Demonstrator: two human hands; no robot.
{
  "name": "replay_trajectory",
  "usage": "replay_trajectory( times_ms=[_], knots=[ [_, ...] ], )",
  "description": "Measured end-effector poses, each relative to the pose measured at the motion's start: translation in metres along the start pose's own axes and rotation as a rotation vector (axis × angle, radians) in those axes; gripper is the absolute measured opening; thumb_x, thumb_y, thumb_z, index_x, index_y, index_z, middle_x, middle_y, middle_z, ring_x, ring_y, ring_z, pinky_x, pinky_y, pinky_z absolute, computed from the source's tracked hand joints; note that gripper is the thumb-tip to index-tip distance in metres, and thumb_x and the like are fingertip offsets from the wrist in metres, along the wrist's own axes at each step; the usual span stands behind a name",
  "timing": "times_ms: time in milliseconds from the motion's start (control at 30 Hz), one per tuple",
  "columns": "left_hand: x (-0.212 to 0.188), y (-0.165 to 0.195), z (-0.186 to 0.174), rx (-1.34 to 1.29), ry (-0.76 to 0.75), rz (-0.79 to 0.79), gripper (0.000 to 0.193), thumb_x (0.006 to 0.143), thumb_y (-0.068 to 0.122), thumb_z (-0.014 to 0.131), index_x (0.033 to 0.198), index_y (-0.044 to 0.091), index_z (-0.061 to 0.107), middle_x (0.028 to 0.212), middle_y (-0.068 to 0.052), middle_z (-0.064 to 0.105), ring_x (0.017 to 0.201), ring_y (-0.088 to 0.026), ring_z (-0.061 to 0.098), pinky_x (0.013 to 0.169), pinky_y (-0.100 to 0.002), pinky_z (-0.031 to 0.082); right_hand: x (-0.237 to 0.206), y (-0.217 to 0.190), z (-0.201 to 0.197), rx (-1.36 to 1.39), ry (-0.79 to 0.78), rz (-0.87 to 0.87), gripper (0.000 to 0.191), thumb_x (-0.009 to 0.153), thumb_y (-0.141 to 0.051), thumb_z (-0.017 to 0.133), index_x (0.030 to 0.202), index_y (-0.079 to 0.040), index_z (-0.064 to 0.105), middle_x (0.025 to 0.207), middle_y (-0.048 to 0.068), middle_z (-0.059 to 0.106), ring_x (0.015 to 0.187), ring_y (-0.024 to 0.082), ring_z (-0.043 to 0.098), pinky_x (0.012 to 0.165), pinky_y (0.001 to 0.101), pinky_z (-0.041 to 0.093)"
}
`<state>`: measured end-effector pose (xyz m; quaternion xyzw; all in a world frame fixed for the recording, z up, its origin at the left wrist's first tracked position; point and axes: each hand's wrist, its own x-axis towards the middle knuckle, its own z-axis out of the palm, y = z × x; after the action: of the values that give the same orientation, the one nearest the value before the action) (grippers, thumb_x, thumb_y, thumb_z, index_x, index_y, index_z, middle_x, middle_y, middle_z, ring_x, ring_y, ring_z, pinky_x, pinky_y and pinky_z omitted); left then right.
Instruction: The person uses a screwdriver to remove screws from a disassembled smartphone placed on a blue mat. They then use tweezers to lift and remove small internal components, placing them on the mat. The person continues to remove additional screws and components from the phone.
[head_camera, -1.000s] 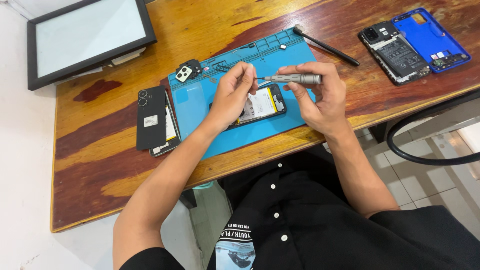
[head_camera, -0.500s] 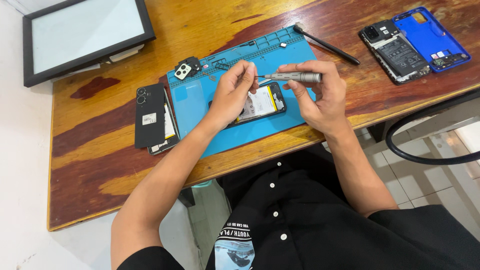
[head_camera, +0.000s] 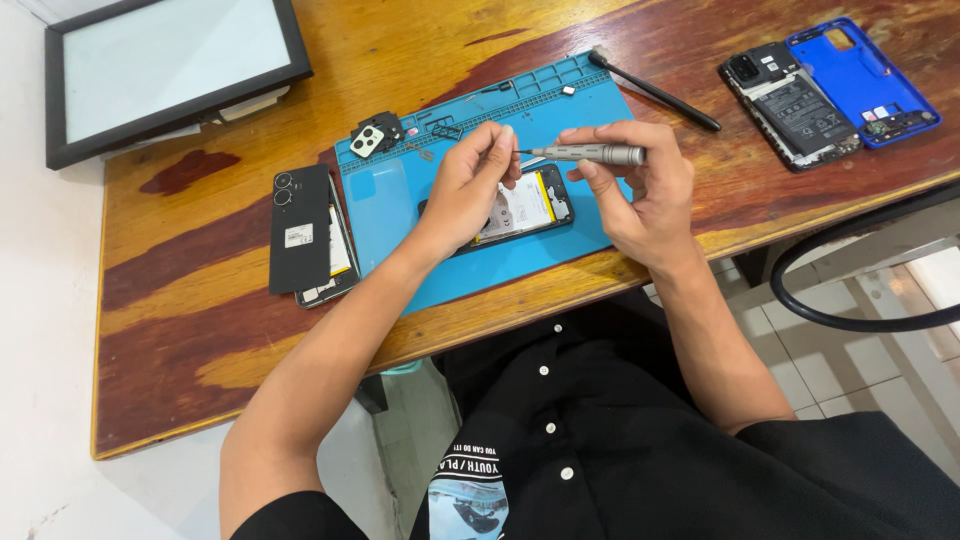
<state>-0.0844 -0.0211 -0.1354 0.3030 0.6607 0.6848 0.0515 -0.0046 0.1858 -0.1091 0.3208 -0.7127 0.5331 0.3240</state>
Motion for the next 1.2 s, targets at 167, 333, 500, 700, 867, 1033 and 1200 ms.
replay_trajectory(
  times_ms=[167, 333, 500, 700, 867, 1033, 1200],
  knots=[
    [0.000, -0.001, -0.002, 0.021, 0.002, 0.003, 0.033, 0.113, 0.033, 0.046, 0.096, 0.007, 0.056, 0.084, 0.002, 0.058, 0.081, -0.008, 0.056, 0.074, -0.024, 0.047, 0.000, 0.002, 0.001, 0.026, 0.000, 0.012, 0.033, 0.107, 0.013, 0.062, 0.130, 0.001, 0.042, 0.126, 0.027, 0.068, 0.118, 0.031, 0.073, 0.088, 0.0361, 0.063],
    [0.001, 0.008, -0.001, 0.084, 0.010, 0.076, 0.031, 0.112, 0.032, 0.052, 0.097, 0.006, 0.058, 0.085, 0.002, 0.060, 0.082, -0.006, 0.057, 0.075, -0.024, 0.049, 0.000, -0.001, 0.002, 0.004, 0.014, 0.026, 0.037, 0.108, 0.013, 0.062, 0.135, 0.000, 0.039, 0.126, 0.027, 0.068, 0.115, 0.030, 0.073, 0.087, 0.0349, 0.067],
    [-0.001, 0.032, -0.014, 0.343, 0.047, 0.098, 0.028, 0.107, 0.031, 0.058, 0.098, 0.005, 0.065, 0.082, 0.003, 0.066, 0.075, -0.005, 0.057, 0.062, -0.024, 0.044, 0.018, -0.015, 0.006, 0.008, 0.005, -0.062, 0.050, 0.112, 0.012, 0.061, 0.144, -0.005, 0.028, 0.124, 0.027, 0.064, 0.113, 0.031, 0.074, 0.084, 0.0320, 0.064],
    [0.002, 0.046, -0.062, 0.250, -0.006, 0.158, 0.025, 0.110, 0.028, 0.061, 0.103, 0.005, 0.068, 0.088, 0.002, 0.069, 0.082, -0.007, 0.065, 0.073, -0.023, 0.052, 0.079, -0.015, 0.015, -0.124, -0.259, -0.260, 0.051, 0.114, 0.009, 0.064, 0.142, -0.005, 0.024, 0.123, 0.020, 0.068, 0.110, 0.026, 0.077, 0.088, 0.0310, 0.063],
    [-0.004, 0.031, -0.102, 0.204, 0.039, 0.091, 0.027, 0.110, 0.027, 0.062, 0.100, 0.004, 0.069, 0.090, 0.001, 0.070, 0.083, -0.008, 0.064, 0.076, -0.024, 0.052, 0.110, 0.014, 0.056, -0.022, -0.430, -0.197, 0.048, 0.114, 0.006, 0.064, 0.143, -0.005, 0.027, 0.113, 0.017, 0.068, 0.098, 0.022, 0.076, 0.084, 0.0326, 0.065],
    [-0.015, 0.020, -0.132, 0.345, 0.037, -0.097, 0.054, 0.108, 0.050, 0.041, 0.100, 0.006, 0.071, 0.094, -0.001, 0.074, 0.092, -0.012, 0.071, 0.070, -0.026, 0.052, 0.108, 0.047, 0.090, 0.103, -0.434, -0.083, 0.047, 0.116, 0.003, 0.059, 0.146, -0.005, 0.024, 0.110, 0.014, 0.067, 0.099, 0.020, 0.076, 0.086, 0.0320, 0.066],
    [-0.031, 0.026, -0.143, 0.428, -0.083, -0.155, 0.078, 0.106, 0.060, 0.021, 0.099, 0.006, 0.076, 0.102, -0.005, 0.075, 0.103, -0.019, 0.072, 0.085, -0.035, 0.050, 0.095, 0.059, 0.106, 0.151, -0.438, 0.083, 0.049, 0.112, -0.002, 0.060, 0.148, -0.005, 0.026, 0.107, 0.013, 0.067, 0.093, 0.019, 0.075, 0.079, 0.0318, 0.067]
  ],
)
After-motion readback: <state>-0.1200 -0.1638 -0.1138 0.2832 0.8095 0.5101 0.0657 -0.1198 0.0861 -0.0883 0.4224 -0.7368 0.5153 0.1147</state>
